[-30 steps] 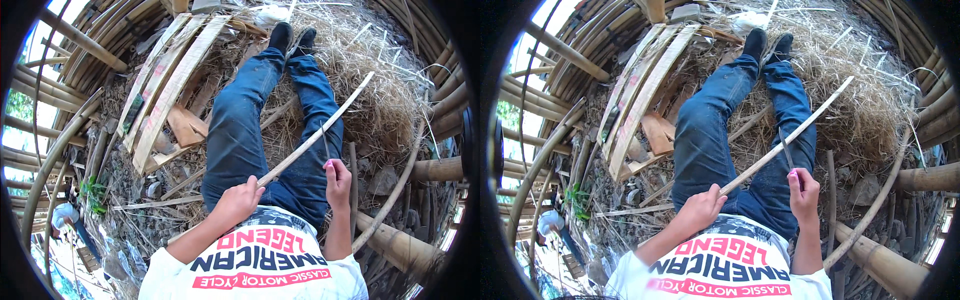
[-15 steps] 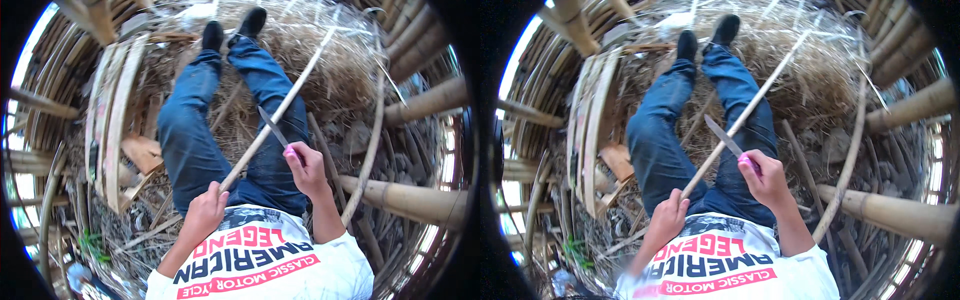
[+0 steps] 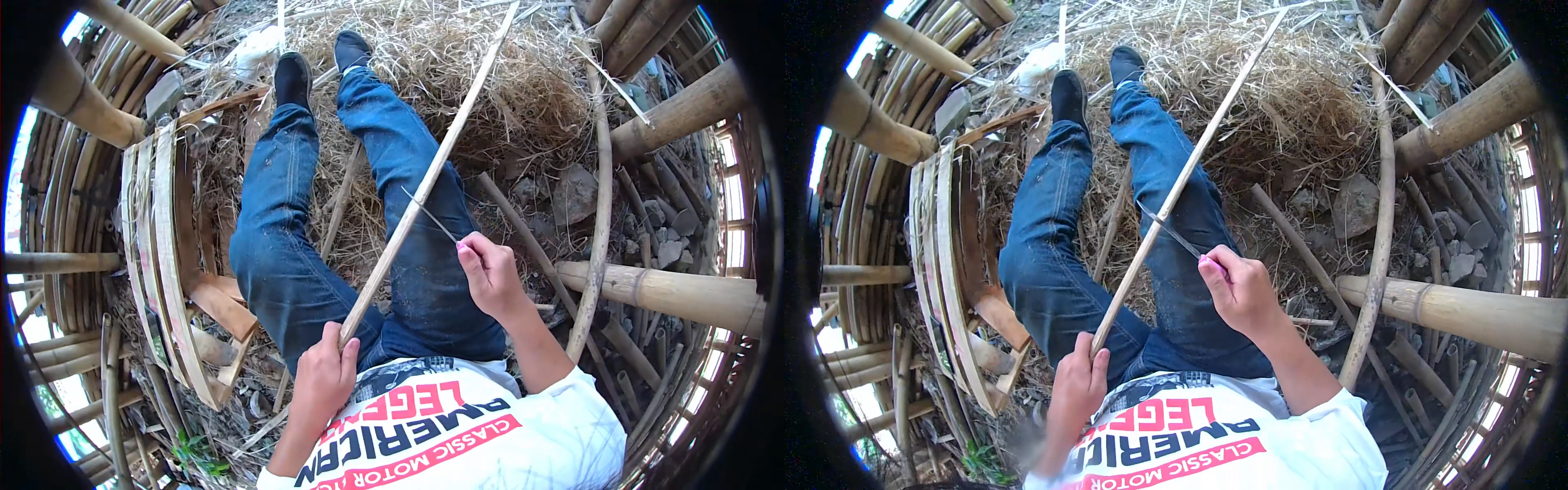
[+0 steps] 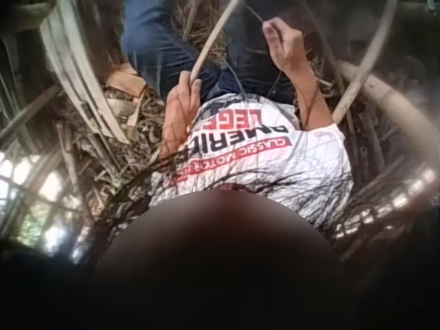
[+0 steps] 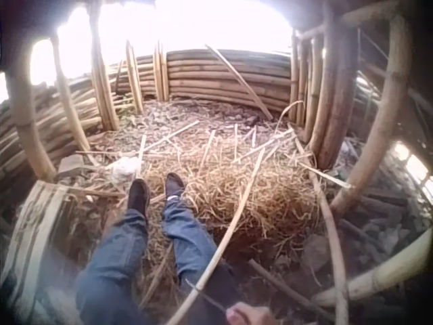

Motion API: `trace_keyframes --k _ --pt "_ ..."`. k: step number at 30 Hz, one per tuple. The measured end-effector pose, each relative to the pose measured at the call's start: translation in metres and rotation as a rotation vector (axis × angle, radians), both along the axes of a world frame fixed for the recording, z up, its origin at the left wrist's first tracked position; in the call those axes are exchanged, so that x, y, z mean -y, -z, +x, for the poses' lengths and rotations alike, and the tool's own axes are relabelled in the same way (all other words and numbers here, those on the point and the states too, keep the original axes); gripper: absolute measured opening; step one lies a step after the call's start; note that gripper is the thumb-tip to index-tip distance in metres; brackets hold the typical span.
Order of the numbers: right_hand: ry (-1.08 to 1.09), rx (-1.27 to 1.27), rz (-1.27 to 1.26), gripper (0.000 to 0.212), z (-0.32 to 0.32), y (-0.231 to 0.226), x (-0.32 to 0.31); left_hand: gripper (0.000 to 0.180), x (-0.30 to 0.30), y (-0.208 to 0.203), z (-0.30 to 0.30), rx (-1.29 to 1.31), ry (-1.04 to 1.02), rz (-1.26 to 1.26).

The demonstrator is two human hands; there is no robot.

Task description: The person whittles a thin bamboo strip using a small knife.

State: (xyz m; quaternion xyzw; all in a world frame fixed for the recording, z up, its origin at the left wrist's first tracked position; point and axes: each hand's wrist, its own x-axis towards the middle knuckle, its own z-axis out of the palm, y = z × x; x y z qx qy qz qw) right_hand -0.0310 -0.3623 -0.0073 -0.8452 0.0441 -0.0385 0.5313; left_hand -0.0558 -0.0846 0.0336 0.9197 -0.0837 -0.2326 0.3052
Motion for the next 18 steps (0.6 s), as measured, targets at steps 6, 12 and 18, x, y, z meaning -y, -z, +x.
trace_keyframes --k 6,12,18 --pt "0.014 -0.022 -0.025 0.034 0.016 0.0 -0.001 0.017 -0.007 -0.014 0.005 -0.013 0.022 0.059" --pt "-0.012 0.03 -0.099 0.036 0.036 0.012 0.002 0.018 -0.002 -0.014 0.019 0.016 0.062 0.113" --pt "0.007 0.058 -0.198 0.039 0.048 0.017 0.006 0.018 0.004 -0.014 0.034 0.023 0.125 0.146"
